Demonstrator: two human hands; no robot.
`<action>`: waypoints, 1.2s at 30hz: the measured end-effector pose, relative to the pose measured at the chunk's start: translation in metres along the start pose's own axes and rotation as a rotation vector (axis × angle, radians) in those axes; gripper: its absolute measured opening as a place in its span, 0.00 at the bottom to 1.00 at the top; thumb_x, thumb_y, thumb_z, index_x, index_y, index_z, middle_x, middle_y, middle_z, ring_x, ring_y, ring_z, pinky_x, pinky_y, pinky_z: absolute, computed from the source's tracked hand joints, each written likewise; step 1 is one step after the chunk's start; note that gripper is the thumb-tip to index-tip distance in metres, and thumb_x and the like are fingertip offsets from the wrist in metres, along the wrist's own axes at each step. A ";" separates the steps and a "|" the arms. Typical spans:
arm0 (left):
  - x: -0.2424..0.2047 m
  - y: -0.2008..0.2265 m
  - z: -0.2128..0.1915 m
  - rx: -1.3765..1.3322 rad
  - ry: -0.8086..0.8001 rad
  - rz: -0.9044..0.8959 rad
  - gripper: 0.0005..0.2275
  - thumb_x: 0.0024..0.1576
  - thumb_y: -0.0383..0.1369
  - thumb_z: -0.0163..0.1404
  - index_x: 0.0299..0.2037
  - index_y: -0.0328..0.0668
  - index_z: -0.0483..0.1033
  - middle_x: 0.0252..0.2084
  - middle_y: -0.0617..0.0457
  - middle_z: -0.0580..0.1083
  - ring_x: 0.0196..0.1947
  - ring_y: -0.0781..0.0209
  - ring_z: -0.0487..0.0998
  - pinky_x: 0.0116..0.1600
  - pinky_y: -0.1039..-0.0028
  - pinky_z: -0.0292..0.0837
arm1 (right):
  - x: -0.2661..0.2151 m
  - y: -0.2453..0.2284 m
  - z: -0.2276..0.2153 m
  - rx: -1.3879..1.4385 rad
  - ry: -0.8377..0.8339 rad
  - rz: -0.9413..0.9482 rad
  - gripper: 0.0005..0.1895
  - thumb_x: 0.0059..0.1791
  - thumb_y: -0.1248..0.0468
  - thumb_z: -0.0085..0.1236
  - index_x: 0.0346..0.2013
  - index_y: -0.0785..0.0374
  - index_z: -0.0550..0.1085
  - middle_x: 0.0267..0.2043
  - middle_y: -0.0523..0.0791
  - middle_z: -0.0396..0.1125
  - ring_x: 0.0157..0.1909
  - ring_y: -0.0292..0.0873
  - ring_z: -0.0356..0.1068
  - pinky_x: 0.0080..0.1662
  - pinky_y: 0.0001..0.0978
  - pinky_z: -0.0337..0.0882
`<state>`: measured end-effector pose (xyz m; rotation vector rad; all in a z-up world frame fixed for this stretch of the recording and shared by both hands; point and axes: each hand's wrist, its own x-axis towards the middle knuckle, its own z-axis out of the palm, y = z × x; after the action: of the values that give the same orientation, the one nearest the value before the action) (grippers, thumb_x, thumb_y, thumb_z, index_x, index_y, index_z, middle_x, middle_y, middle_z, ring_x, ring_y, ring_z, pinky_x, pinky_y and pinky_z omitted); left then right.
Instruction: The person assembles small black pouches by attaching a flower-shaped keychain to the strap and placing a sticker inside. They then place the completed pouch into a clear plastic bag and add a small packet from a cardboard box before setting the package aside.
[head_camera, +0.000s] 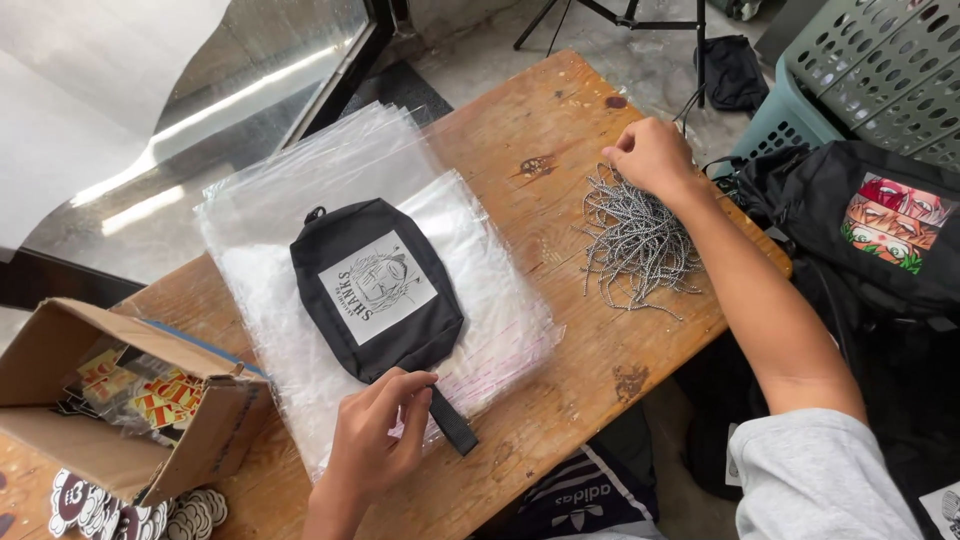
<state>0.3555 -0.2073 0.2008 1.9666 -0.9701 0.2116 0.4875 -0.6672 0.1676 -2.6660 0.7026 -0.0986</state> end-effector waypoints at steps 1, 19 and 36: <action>0.001 -0.001 0.001 0.002 0.001 0.004 0.04 0.59 0.23 0.47 0.39 0.39 0.74 0.23 0.56 0.69 0.16 0.67 0.62 0.22 0.78 0.58 | 0.004 0.001 0.004 0.002 0.004 -0.002 0.11 0.50 0.53 0.65 0.30 0.57 0.81 0.36 0.45 0.76 0.40 0.49 0.73 0.41 0.48 0.71; -0.035 0.032 -0.046 0.048 0.181 -0.008 0.06 0.58 0.22 0.48 0.42 0.40 0.74 0.23 0.57 0.67 0.17 0.65 0.61 0.24 0.78 0.57 | -0.023 -0.049 -0.081 1.061 0.070 -0.368 0.03 0.63 0.66 0.51 0.48 0.58 0.65 0.32 0.46 0.70 0.33 0.41 0.75 0.44 0.29 0.84; -0.151 0.057 -0.081 0.025 0.492 -0.190 0.06 0.60 0.20 0.49 0.44 0.39 0.73 0.29 0.53 0.71 0.20 0.64 0.66 0.28 0.76 0.63 | -0.229 -0.331 -0.002 0.556 -0.584 -1.011 0.04 0.52 0.72 0.57 0.41 0.65 0.77 0.38 0.44 0.74 0.36 0.33 0.67 0.38 0.23 0.65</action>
<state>0.2307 -0.0772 0.2108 1.8865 -0.4616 0.5701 0.4400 -0.2902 0.3014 -2.0661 -0.7618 0.1875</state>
